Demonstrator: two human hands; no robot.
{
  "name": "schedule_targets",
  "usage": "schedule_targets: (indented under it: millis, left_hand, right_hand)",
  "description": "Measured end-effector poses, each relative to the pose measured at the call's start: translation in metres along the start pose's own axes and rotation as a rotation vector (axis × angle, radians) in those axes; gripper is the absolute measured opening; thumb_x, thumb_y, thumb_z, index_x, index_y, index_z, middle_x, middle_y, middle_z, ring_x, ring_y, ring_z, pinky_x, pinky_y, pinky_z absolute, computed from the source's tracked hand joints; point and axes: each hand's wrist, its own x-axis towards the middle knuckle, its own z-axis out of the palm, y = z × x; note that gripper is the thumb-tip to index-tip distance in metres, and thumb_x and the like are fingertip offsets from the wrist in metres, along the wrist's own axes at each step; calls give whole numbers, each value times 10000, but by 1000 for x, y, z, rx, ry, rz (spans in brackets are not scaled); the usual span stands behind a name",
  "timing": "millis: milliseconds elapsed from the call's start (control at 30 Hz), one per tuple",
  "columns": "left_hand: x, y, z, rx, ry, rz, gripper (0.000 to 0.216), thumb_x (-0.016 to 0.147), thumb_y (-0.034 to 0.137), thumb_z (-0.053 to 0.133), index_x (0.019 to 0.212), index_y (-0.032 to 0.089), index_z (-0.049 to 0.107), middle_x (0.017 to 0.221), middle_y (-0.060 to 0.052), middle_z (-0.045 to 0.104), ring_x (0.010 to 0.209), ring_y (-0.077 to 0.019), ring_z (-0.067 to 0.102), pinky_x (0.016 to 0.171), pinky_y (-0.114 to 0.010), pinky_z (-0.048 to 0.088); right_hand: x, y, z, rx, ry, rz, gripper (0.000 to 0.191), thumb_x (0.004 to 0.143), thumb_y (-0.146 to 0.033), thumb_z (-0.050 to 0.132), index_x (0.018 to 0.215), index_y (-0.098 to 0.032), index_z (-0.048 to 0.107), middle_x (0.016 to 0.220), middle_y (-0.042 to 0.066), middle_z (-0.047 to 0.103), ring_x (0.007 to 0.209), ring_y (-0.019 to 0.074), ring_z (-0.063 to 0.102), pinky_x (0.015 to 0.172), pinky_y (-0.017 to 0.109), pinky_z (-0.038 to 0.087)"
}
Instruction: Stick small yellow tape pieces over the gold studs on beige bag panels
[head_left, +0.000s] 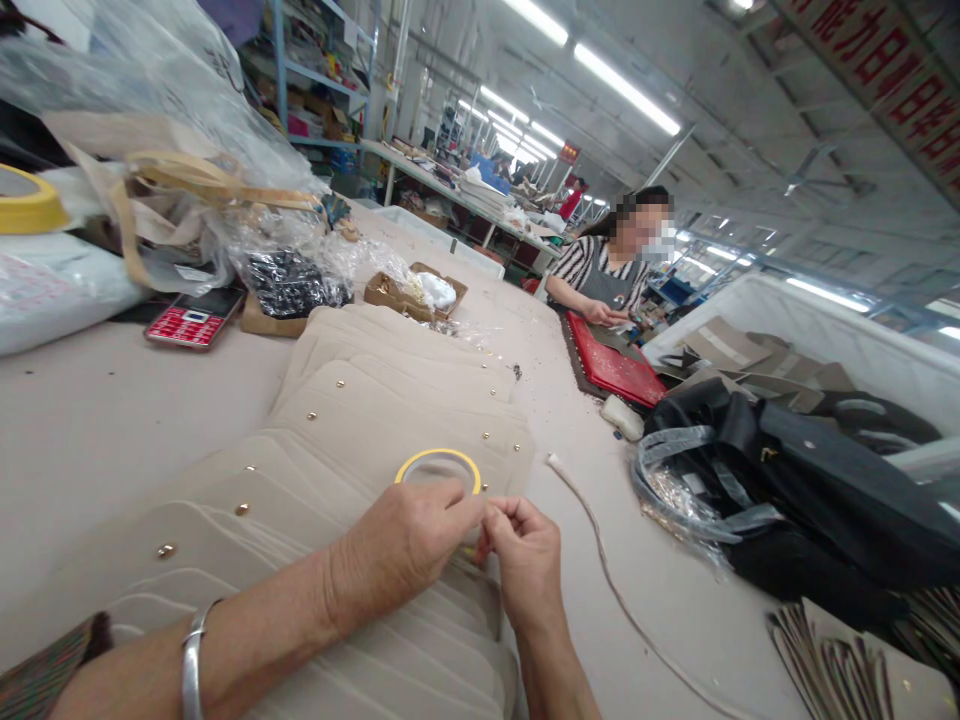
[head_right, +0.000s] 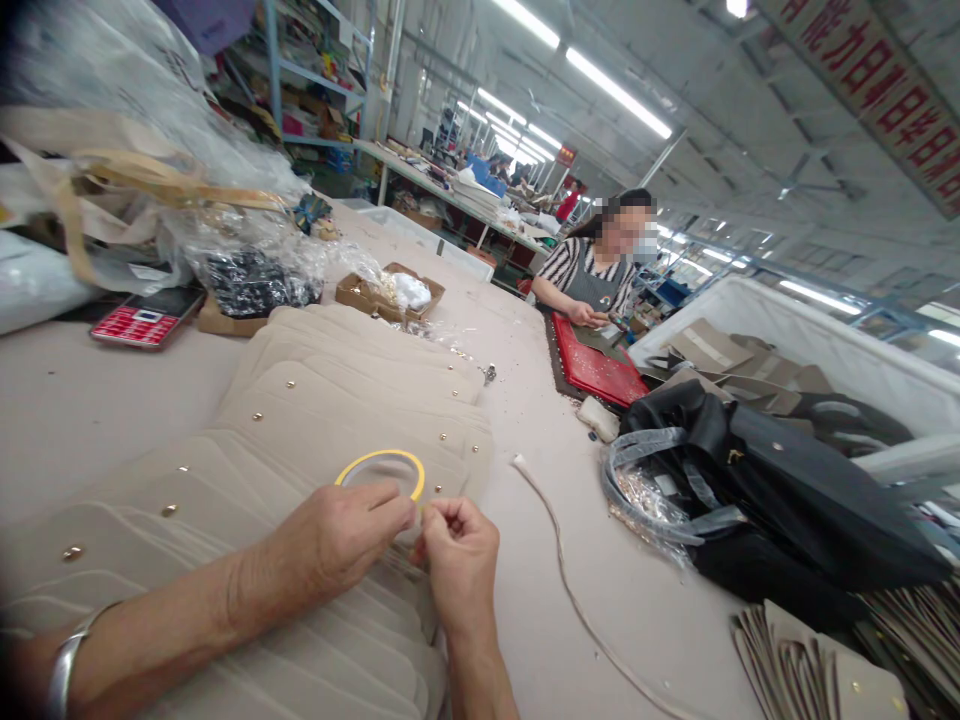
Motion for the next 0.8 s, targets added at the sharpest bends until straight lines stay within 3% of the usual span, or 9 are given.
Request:
schedule_targets:
  millis: [100, 233, 300, 500, 633, 800]
  left_hand:
    - [2, 1, 1, 76, -73, -61, 204, 933, 106, 392, 842, 189, 554, 763, -20, 577, 671, -163, 552, 564, -247, 403]
    - [9, 1, 2, 166, -349, -206, 184, 905, 70, 437, 913, 185, 581, 864, -62, 637, 792, -219, 614, 618, -283, 464]
    - [11, 1, 4, 169, -405, -231, 185, 897, 67, 449, 939, 181, 587, 897, -82, 645, 820, -236, 623, 637, -302, 483]
    - [11, 2, 8, 157, -409, -238, 204, 889, 61, 440, 952, 177, 595, 918, -97, 650, 847, -258, 633, 674, -341, 514]
    - [13, 3, 5, 155, -416, -248, 235, 870, 29, 425, 946, 170, 598, 893, -96, 651, 823, -240, 634, 660, -319, 514]
    - [11, 5, 3, 163, -431, -242, 245, 876, 35, 420, 987, 167, 594, 929, -99, 656, 857, -238, 635, 685, -317, 513]
  right_hand:
    - [15, 8, -10, 99, 12, 113, 293, 693, -429, 715, 711, -144, 650, 506, -27, 593, 407, 102, 514, 430, 221, 431]
    - [28, 17, -18, 6, -8, 75, 369, 707, -482, 724, 780, -121, 698, 574, 5, 633, 455, 114, 556, 463, 232, 459]
    - [30, 19, -16, -49, -20, 56, 358, 726, -477, 708, 779, -123, 696, 564, -4, 618, 454, 112, 546, 463, 230, 456]
    - [33, 18, -7, -286, -11, -44, 306, 787, -440, 623, 776, -142, 694, 553, -8, 618, 473, 133, 547, 476, 236, 453]
    - [36, 14, -3, -482, -6, -186, 255, 821, -384, 577, 738, -172, 692, 656, 29, 700, 594, 172, 634, 594, 259, 485]
    - [33, 20, -7, -553, 93, -191, 283, 816, -378, 624, 1002, -166, 635, 569, -19, 666, 520, 175, 623, 546, 259, 463]
